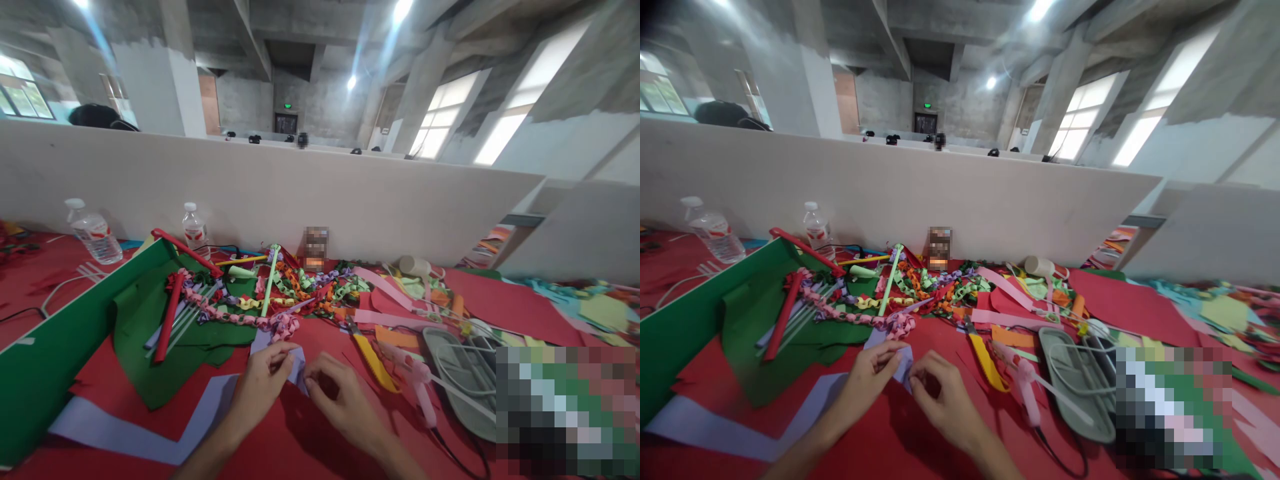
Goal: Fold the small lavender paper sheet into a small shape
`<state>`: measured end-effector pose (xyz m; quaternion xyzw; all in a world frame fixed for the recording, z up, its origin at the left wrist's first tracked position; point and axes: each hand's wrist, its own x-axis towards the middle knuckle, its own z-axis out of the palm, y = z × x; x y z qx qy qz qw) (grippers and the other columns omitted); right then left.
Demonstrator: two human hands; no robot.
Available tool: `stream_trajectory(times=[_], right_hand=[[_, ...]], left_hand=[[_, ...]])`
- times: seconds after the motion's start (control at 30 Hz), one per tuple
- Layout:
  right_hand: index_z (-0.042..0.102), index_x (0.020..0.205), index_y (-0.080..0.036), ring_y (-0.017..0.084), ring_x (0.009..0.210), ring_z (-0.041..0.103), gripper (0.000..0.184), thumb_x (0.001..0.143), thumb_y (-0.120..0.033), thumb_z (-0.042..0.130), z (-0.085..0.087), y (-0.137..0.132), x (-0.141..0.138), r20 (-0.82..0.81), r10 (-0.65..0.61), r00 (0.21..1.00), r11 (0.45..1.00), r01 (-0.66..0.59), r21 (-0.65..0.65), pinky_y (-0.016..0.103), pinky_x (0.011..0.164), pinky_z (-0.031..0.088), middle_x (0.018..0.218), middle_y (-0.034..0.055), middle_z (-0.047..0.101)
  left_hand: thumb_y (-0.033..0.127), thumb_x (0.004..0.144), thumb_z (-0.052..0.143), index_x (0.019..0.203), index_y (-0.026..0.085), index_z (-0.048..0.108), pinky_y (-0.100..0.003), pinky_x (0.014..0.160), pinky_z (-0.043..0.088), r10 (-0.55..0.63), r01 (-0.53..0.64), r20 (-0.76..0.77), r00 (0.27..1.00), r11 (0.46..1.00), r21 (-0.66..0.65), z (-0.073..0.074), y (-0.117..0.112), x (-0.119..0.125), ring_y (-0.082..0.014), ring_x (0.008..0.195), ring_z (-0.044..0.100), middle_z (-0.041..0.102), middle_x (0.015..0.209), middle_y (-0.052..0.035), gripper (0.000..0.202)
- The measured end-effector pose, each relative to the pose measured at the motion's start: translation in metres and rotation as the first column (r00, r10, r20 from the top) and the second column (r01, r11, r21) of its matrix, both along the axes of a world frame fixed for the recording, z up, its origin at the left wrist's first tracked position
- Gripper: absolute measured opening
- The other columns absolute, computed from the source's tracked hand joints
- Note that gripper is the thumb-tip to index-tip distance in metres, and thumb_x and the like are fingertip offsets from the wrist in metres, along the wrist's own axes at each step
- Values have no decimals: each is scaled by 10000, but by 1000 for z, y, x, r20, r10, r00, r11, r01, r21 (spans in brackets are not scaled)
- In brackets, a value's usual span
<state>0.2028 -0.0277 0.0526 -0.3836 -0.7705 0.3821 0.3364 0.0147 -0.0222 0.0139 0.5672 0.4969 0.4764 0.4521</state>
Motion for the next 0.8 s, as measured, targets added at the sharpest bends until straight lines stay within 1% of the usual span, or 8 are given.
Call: stream_trajectory(times=[0.1, 0.17, 0.33, 0.43, 0.5, 0.6, 0.7, 0.8], right_hand=[[666, 898, -219, 186, 812, 578, 183, 981, -274, 512, 5, -2, 1, 47, 47, 998, 999, -48, 18, 290, 734, 440, 887, 38, 616], [679, 941, -224, 193, 856, 589, 161, 973, -302, 542, 5, -2, 2, 69, 78, 995, 996, -80, 24, 296, 767, 443, 928, 44, 626], [698, 952, -234, 200, 870, 596, 116, 883, -326, 687, -1, -2, 1, 86, 61, 994, 998, -63, 18, 296, 787, 452, 949, 36, 645], [703, 979, -242, 205, 878, 601, 184, 821, -320, 756, -3, -2, 0, 86, 57, 995, 998, -57, 0, 294, 784, 462, 977, 35, 647], [701, 980, -246, 204, 877, 601, 170, 817, -270, 747, -4, -2, -1, 88, 36, 996, 999, -36, 1, 290, 775, 461, 982, 33, 642], [693, 906, -232, 188, 834, 592, 75, 867, -194, 642, -7, -2, -3, 55, -22, 998, 1000, 22, 12, 277, 735, 447, 926, 30, 624], [667, 824, -212, 175, 771, 561, 87, 869, -174, 604, -12, -1, -7, -4, -81, 997, 997, 81, -2, 268, 690, 424, 829, 16, 587], [614, 802, -206, 155, 689, 503, 56, 848, -176, 604, -19, 2, -9, -59, -154, 986, 987, 151, -58, 255, 636, 395, 748, -14, 534]], left_hand=[[349, 915, 571, 1110, 158, 714, -291, 745, 559, -15, 15, 2, 1000, 1000, -4, 4, -1, 0, -217, 828, 724, 786, 875, -72, 308], [338, 918, 568, 1113, 155, 707, -289, 738, 557, -26, 26, 15, 1000, 1000, -8, 6, -2, -1, -214, 813, 730, 788, 870, -73, 301], [383, 911, 593, 1130, 152, 691, -295, 720, 562, -41, 44, 70, 997, 998, -53, 6, -1, -1, -224, 792, 745, 798, 886, -86, 333], [422, 898, 617, 1114, 145, 693, -298, 715, 563, -41, 50, 110, 993, 996, -80, 4, 0, -1, -232, 792, 748, 798, 880, -94, 359], [432, 893, 625, 1086, 142, 702, -299, 723, 559, -41, 51, 122, 992, 996, -78, 3, 1, 0, -233, 797, 745, 797, 879, -98, 357], [447, 885, 635, 1068, 143, 715, -302, 749, 551, -46, 55, 114, 992, 996, -76, 0, 2, 0, -234, 835, 737, 794, 927, -105, 363], [498, 870, 645, 1097, 144, 711, -306, 746, 554, -52, 66, 132, 990, 992, -104, -4, 2, 0, -236, 835, 734, 795, 920, -100, 425], [541, 855, 657, 1106, 137, 702, -311, 754, 566, -54, 79, 206, 977, 990, -116, -6, 2, 2, -238, 848, 734, 793, 904, -94, 477]])
